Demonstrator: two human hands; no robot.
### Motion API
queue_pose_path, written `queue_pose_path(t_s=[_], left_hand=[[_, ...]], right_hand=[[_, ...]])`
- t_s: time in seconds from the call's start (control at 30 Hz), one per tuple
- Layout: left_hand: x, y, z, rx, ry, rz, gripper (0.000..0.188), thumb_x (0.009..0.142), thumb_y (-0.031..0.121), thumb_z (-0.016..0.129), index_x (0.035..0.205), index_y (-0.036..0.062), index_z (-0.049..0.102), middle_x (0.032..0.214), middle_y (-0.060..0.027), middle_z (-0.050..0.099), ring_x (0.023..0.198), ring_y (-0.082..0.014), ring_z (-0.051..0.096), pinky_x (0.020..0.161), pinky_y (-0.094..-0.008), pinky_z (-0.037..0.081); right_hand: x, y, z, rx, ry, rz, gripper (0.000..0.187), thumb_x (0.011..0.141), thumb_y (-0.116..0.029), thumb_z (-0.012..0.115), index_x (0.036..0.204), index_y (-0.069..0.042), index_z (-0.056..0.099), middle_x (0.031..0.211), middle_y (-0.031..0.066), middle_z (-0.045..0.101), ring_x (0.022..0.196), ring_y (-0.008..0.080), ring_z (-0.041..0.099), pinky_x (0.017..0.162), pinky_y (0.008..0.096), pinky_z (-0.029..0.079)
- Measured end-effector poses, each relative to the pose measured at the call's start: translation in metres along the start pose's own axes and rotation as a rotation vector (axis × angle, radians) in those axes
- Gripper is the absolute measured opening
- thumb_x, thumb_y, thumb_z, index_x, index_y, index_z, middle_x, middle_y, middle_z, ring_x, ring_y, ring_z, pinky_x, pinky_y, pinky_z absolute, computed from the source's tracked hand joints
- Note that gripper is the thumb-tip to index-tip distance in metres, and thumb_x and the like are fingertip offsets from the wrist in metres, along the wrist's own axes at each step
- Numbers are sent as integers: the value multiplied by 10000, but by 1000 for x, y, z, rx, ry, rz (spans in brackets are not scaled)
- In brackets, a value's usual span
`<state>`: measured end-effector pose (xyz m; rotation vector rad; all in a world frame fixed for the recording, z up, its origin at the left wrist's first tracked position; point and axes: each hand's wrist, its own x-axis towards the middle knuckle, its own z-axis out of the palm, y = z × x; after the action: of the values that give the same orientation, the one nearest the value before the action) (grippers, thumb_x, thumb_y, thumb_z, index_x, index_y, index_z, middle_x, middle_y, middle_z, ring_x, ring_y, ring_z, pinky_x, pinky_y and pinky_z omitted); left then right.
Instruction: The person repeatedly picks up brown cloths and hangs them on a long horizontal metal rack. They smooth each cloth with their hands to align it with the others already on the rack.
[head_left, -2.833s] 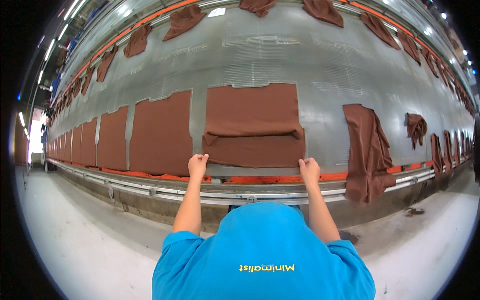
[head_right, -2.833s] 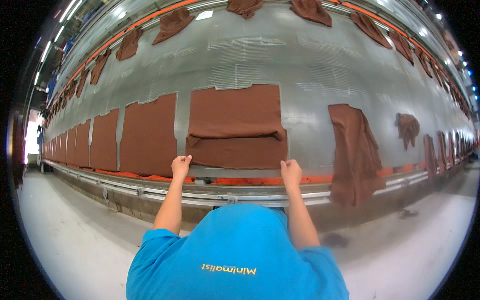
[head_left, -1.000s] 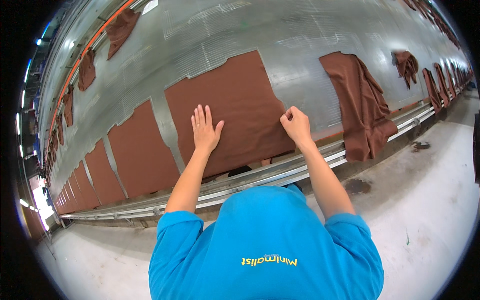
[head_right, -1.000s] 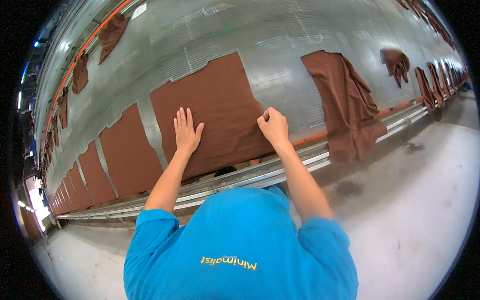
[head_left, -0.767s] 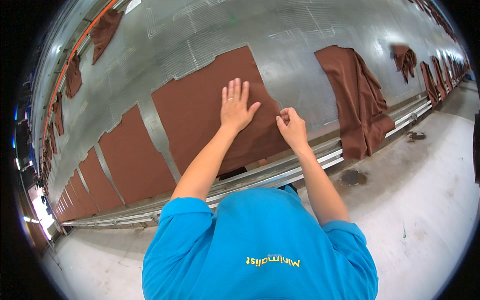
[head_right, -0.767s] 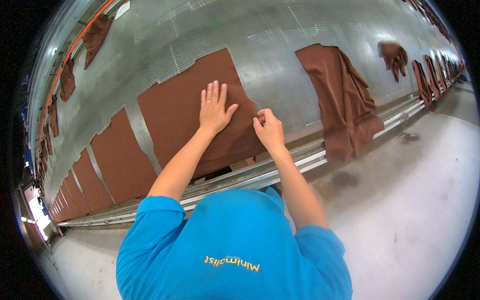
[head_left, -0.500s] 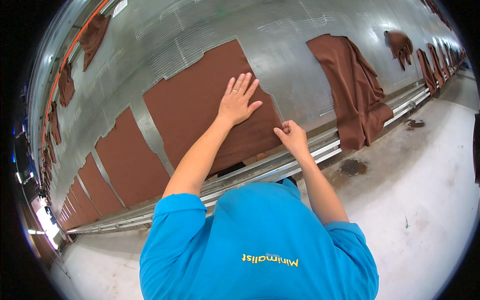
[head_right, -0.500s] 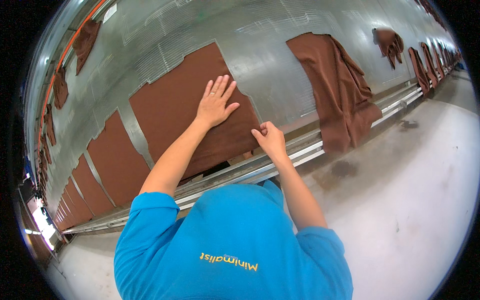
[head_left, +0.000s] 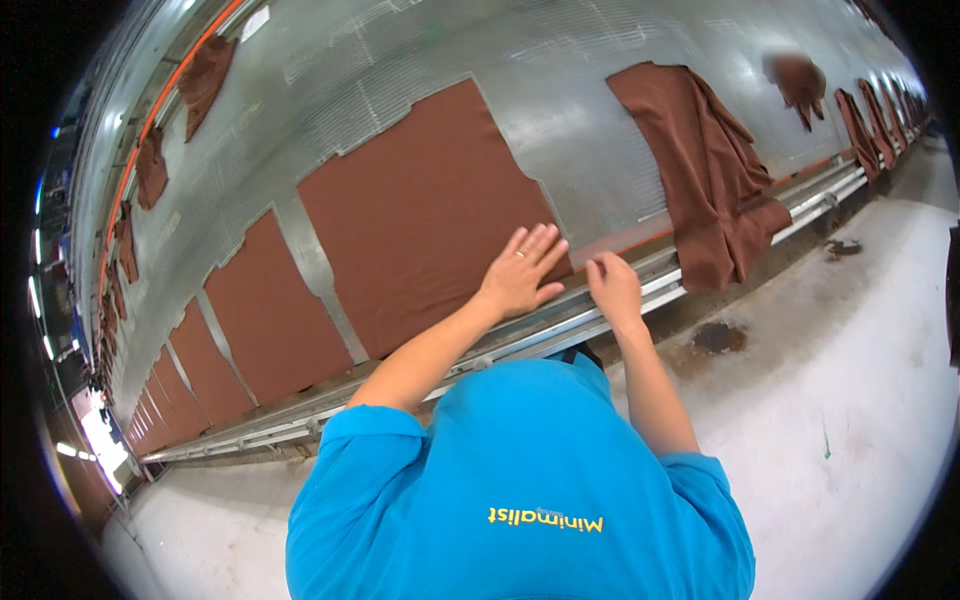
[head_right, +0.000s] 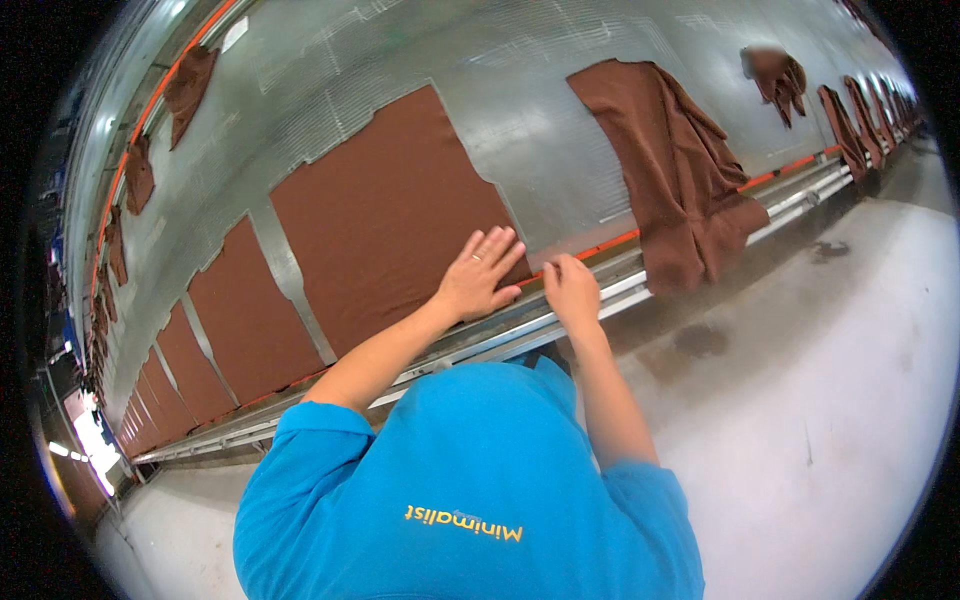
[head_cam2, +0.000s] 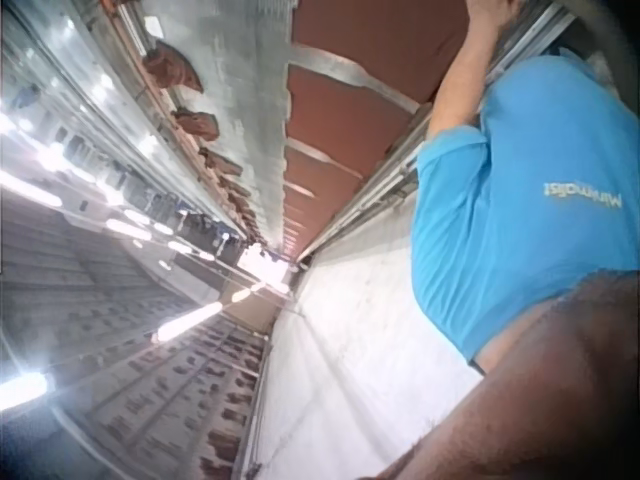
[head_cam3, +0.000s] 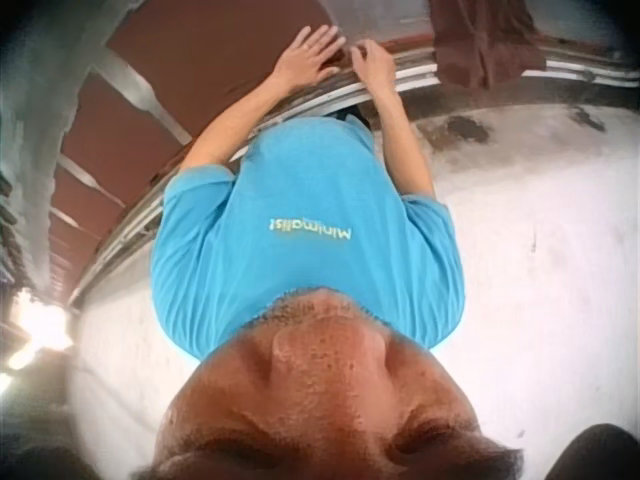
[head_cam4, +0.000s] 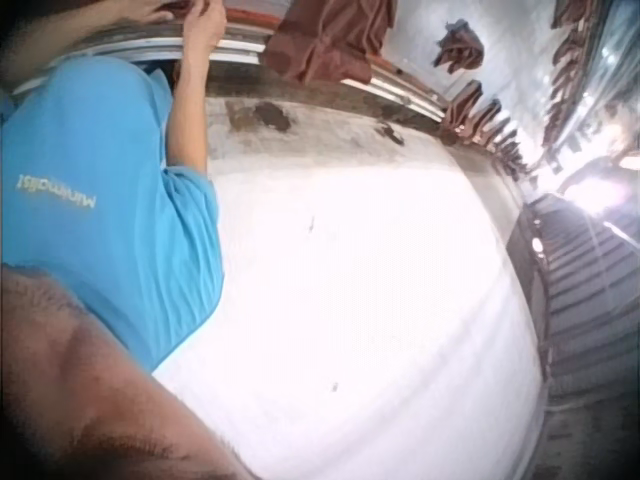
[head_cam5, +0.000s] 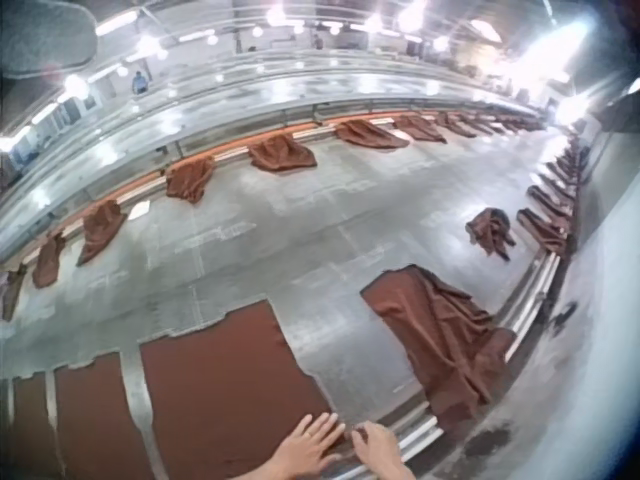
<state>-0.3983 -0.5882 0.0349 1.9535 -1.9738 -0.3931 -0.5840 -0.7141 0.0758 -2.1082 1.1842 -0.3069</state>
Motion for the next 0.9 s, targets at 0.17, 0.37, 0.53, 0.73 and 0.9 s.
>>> queue_pose_path(t_s=[0.17,0.37,0.53,0.73,0.9], left_hand=[[28,-115,-51,261,139,-443,852,1041,590,448,1606,-29,298,1687,-262,237,1580,-397,202,1284,-534,128],[95,-184,-63,281,294,-571,900,1035,658,397,1631,-2,256,1707,-255,185,1596,-394,145,1288,-535,97],[130,-106,-36,293,261,-462,828,1008,651,457,1602,80,373,1674,-246,292,1572,-426,213,1264,-611,111],[84,-63,-24,-11,178,-288,850,1009,684,421,1628,109,324,1687,-231,257,1581,-399,185,1289,-537,134],[-21,-171,-92,240,345,-733,847,972,621,526,1593,68,365,1654,-266,300,1559,-419,227,1257,-559,185]], right_hand=[[-12,22,-3,-97,181,-191,207,943,-240,725,833,-82,646,762,83,644,735,312,640,648,451,497],[-9,11,-3,-206,166,-198,274,932,-240,739,723,-103,626,670,56,571,646,281,575,586,420,456],[-6,6,0,-252,163,-162,289,944,-268,717,729,-110,605,684,65,580,687,297,603,603,442,482],[-15,17,6,-289,180,-208,305,989,-315,673,771,-103,649,732,66,630,746,309,637,657,457,499],[-14,26,6,-326,95,-219,293,990,-330,683,794,-112,673,712,49,631,730,289,634,655,452,498]])
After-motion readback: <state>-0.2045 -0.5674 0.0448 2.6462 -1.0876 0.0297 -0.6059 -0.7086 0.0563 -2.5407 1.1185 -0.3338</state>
